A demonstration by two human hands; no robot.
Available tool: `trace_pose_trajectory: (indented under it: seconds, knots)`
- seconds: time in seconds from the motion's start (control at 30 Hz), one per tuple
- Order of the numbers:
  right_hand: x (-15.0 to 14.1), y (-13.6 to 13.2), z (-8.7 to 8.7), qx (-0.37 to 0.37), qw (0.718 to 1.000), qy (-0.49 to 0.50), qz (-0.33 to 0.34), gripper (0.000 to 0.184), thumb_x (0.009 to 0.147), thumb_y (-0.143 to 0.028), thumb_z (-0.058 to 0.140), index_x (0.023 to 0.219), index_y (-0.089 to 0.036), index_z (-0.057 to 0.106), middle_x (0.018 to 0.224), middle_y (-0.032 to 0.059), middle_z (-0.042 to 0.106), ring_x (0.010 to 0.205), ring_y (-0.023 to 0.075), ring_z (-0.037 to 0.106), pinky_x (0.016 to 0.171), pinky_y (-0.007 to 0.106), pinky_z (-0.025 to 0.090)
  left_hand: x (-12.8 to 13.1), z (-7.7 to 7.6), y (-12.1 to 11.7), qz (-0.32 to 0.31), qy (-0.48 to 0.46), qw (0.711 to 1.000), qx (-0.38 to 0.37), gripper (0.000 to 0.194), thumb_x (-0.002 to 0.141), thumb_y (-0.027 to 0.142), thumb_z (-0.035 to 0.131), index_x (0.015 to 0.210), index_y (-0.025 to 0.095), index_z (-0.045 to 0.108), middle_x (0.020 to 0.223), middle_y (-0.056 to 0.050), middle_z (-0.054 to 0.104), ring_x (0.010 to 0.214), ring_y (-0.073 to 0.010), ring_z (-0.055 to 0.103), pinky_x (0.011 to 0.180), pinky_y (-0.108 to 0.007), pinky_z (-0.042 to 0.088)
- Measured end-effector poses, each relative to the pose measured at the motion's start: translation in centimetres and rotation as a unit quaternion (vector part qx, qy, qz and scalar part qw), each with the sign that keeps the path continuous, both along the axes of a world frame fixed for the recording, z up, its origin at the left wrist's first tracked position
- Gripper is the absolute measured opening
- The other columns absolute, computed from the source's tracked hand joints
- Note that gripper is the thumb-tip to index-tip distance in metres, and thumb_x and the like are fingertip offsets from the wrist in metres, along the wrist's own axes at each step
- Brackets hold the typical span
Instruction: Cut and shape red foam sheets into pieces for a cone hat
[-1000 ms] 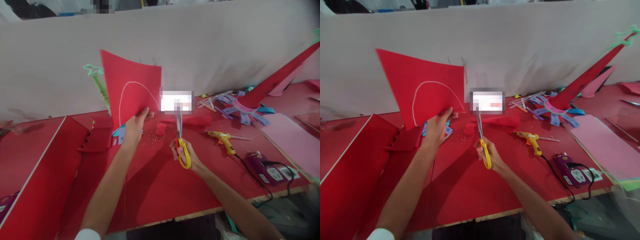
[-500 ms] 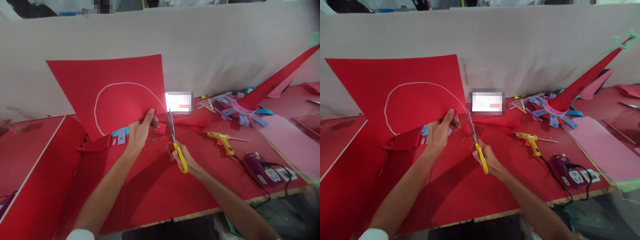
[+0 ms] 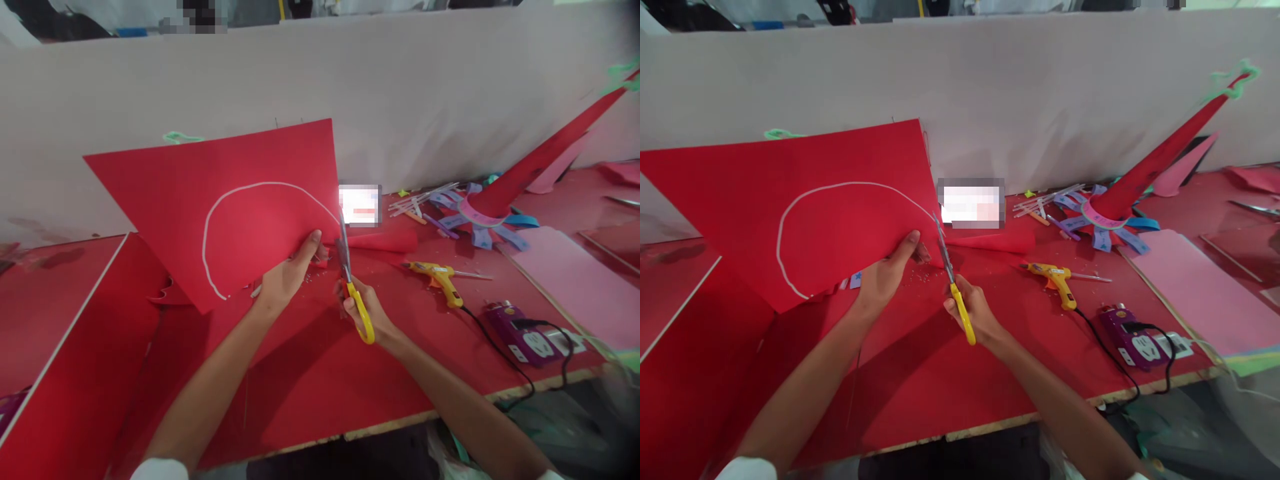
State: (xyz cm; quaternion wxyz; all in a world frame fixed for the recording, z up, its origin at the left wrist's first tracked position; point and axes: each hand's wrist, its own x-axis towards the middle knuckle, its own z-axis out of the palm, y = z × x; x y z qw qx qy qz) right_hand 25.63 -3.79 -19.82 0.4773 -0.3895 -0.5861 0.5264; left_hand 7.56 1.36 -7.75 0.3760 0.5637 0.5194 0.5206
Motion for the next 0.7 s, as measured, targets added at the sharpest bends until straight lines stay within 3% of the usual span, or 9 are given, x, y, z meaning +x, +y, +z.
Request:
trace_pose_trajectory:
  seconds: [0.17,0.4,0.7]
  knots:
    - [0.0,0.0,0.0,0.004,1.000,0.000,0.000,0.074,0.085,-0.094,0.060,0.097,-0.022,0.060,0.076,-0.0033,0.053,0.055,0.0101,0.044,0.050,0.026,0.041,0.0,0.4,-0.2,-0.039,0.017,0.999,0.031,0.045,0.101,0.055,0.066,0.067,0.026,0.076,0.074,-0.003,0.080,0.073,-0.0194,0.078,0.099,-0.034,0.062]
    - [0.1,-0.3,0.9,-0.003,1.000,-0.010,-0.005,0.074,0.084,-0.096,0.061,0.094,-0.022,0.059,0.073,-0.0028,0.055,0.054,0.0115,0.049,0.050,0.026,0.049,0.2,0.5,-0.3,-0.043,0.010,0.999,0.026,0.046,0.099,0.058,0.067,0.068,0.025,0.076,0.074,-0.003,0.080,0.072,-0.0193,0.078,0.097,-0.034,0.062]
    - [-0.1,-0.5,1.7,-0.006,1.000,-0.007,-0.013,0.076,0.080,-0.098,0.062,0.088,-0.022,0.059,0.066,-0.0037,0.054,0.048,0.0107,0.050,0.045,0.025,0.049,0.1,0.4,-0.3,-0.049,0.006,0.999,0.012,0.046,0.101,0.056,0.065,0.069,0.025,0.076,0.076,-0.003,0.081,0.074,-0.0191,0.079,0.100,-0.034,0.062]
